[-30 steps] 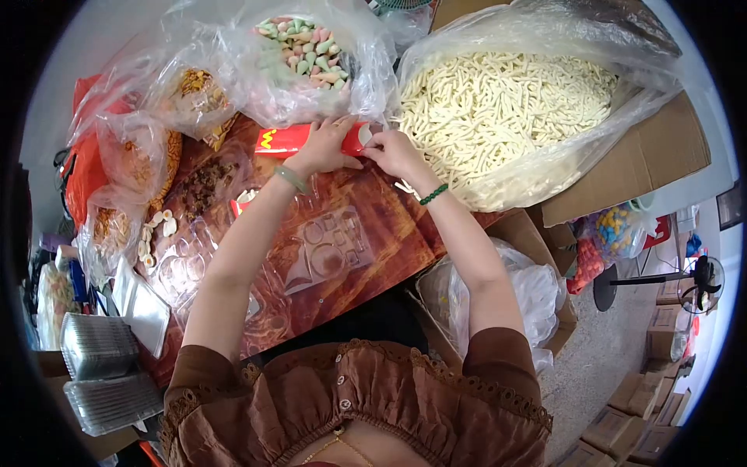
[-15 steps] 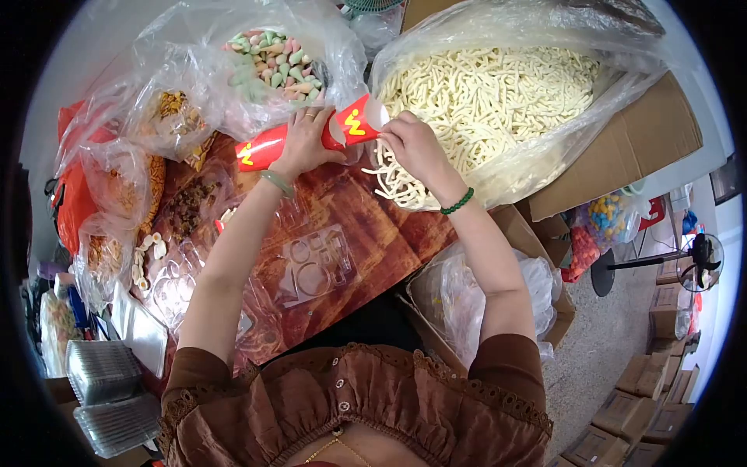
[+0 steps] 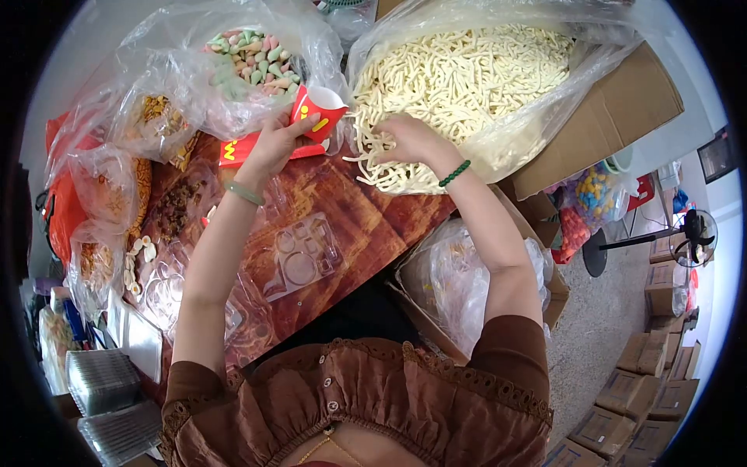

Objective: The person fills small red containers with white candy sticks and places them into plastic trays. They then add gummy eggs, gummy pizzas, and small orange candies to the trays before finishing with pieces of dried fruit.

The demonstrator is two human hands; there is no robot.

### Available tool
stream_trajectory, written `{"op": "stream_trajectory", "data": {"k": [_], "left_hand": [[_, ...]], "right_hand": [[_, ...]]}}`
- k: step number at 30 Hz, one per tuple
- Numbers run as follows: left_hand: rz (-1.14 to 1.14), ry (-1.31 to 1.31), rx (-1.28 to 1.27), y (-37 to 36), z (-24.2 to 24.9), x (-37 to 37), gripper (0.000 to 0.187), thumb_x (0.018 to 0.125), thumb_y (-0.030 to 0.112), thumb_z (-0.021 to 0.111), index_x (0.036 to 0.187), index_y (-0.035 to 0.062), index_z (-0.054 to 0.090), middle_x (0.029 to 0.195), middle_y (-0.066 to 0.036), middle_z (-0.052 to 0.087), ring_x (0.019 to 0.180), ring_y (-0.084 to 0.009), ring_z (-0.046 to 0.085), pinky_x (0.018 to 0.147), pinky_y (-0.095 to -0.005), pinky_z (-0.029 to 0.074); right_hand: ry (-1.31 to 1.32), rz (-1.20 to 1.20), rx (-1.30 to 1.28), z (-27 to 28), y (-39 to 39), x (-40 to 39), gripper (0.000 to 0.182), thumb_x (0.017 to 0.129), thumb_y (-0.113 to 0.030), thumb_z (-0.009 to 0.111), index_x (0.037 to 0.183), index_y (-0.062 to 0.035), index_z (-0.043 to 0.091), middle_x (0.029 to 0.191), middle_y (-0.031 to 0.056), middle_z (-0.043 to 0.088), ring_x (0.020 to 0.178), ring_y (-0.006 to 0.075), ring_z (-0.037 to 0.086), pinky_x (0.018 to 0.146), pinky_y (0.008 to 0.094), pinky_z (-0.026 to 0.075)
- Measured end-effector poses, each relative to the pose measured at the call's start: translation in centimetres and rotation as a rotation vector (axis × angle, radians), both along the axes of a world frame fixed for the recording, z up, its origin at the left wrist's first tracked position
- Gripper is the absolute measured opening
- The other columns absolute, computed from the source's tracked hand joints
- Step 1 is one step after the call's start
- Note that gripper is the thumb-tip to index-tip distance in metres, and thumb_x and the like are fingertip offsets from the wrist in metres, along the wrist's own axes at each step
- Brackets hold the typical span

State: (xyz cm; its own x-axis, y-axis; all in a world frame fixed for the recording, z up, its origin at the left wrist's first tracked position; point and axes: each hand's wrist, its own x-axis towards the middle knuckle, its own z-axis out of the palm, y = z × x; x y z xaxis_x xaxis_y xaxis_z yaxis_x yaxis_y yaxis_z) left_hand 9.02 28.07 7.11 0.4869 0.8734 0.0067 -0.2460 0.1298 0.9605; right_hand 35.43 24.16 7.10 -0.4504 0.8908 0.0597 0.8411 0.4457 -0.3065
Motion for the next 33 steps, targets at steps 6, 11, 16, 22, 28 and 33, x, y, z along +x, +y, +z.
{"op": "stream_trajectory", "data": {"k": [6, 11, 16, 22, 28, 33], "left_hand": [[0.072, -0.033, -0.134, -2.9, -1.7, -1.3, 0.04, 0.086, 0.015, 0.067, 0.119, -0.0019, 0.051, 0.107, -0.007, 0.062, 0.093, -0.0135, 0.061, 0.08, -0.0278, 0.051], [0.097, -0.02, -0.098, -4.8, -1.4, -1.8, 0.04, 0.086, 0.014, 0.067, 0.119, -0.0011, 0.051, 0.106, -0.007, 0.062, 0.095, -0.0134, 0.06, 0.082, -0.0273, 0.051], [0.028, 0.028, -0.121, -5.8, -2.5, -0.7, 0.039, 0.087, 0.017, 0.065, 0.12, 0.0021, 0.051, 0.109, -0.004, 0.061, 0.094, -0.0128, 0.06, 0.079, -0.0278, 0.052], [0.035, 0.052, -0.142, -6.1, -4.2, 0.5, 0.04, 0.085, 0.015, 0.068, 0.117, -0.0027, 0.053, 0.107, -0.007, 0.062, 0.094, -0.0126, 0.06, 0.082, -0.0274, 0.048], [-0.006, 0.068, -0.113, -6.0, -5.3, 2.0, 0.04, 0.085, 0.015, 0.068, 0.117, -0.0037, 0.052, 0.108, -0.007, 0.062, 0.095, -0.0128, 0.059, 0.083, -0.0281, 0.048], [0.002, 0.066, -0.16, -5.9, -6.2, 2.3, 0.041, 0.085, 0.014, 0.068, 0.119, -0.0037, 0.052, 0.108, -0.008, 0.062, 0.095, -0.0132, 0.059, 0.083, -0.028, 0.048]], "right_hand": [[-0.102, -0.142, -0.03, -1.8, 1.2, -0.1, 0.038, 0.066, -0.015, 0.07, 0.101, -0.002, 0.062, 0.1, 0.0172, 0.062, 0.094, 0.0308, 0.06, 0.083, 0.0367, 0.048], [-0.125, -0.336, -0.028, 0.5, 4.3, 1.1, 0.036, 0.069, -0.023, 0.071, 0.097, -0.0018, 0.065, 0.093, 0.0193, 0.065, 0.087, 0.0318, 0.064, 0.078, 0.037, 0.051], [-0.436, -0.429, 0.017, 1.3, 2.8, -1.6, 0.037, 0.067, -0.027, 0.075, 0.09, -0.001, 0.064, 0.091, 0.0188, 0.065, 0.087, 0.0321, 0.064, 0.078, 0.0389, 0.052], [-0.312, -0.414, -0.031, -1.0, 4.6, -0.1, 0.029, 0.07, -0.016, 0.066, 0.093, 0.0005, 0.063, 0.094, 0.0214, 0.063, 0.091, 0.035, 0.061, 0.08, 0.041, 0.049], [-0.165, -0.4, 0.026, 1.6, 4.9, -0.2, 0.029, 0.066, -0.019, 0.066, 0.084, 0.0035, 0.065, 0.085, 0.0229, 0.065, 0.08, 0.0357, 0.063, 0.074, 0.039, 0.051], [-0.051, -0.498, -0.162, -0.6, 4.4, -3.1, 0.045, 0.07, -0.031, 0.072, 0.077, 0.0118, 0.061, 0.075, 0.0274, 0.063, 0.076, 0.0364, 0.065, 0.07, 0.0403, 0.052]]}}
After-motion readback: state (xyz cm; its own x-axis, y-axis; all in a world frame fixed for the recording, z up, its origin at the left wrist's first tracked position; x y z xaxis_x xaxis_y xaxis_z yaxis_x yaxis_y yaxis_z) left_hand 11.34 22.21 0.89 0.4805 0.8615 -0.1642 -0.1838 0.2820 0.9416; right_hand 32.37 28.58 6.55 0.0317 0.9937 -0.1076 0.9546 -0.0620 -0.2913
